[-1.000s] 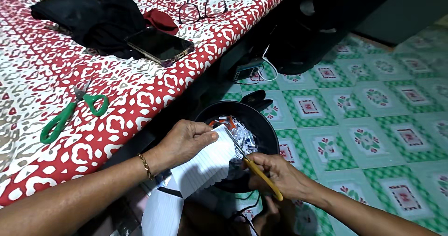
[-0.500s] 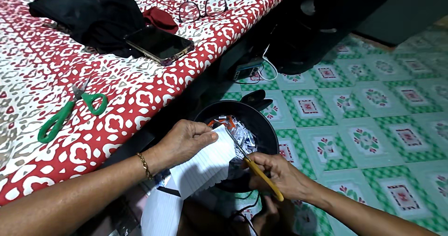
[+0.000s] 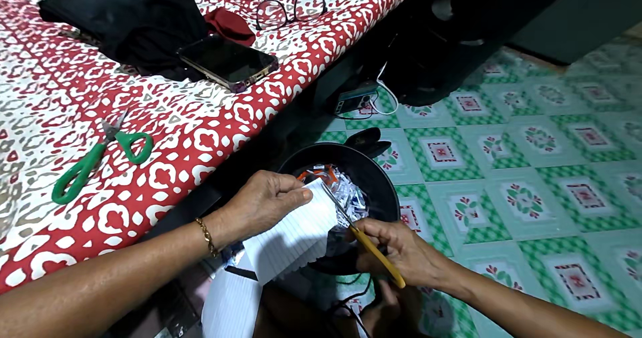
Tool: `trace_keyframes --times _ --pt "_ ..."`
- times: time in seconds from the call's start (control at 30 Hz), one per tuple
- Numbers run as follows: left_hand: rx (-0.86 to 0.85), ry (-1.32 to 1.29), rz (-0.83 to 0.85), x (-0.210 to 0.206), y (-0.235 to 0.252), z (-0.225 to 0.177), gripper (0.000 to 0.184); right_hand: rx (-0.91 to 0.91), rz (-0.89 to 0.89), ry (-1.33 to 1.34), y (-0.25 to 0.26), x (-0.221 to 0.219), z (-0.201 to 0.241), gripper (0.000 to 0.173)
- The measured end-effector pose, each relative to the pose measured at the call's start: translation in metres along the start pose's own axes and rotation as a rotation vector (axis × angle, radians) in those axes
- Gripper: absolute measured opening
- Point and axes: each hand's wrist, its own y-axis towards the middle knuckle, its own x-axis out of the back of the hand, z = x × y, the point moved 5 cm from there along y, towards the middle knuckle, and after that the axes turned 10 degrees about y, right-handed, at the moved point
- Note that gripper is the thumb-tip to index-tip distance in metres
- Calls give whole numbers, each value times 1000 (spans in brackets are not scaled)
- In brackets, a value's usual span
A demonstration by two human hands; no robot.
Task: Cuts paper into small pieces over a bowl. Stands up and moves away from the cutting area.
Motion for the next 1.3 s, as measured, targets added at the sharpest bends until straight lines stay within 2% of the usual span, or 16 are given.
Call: trace_keyframes --times 0.83,1.13,1.3 --pt "6 -4 38 0 0 0 22 -15 4 18 1 0 -4 31" --pt "27 -22 45 -1 0 0 22 66 -55 20 0 1 -3 25" --pt "19 7 80 -2 0 0 22 16 -46 5 2 -4 1 26"
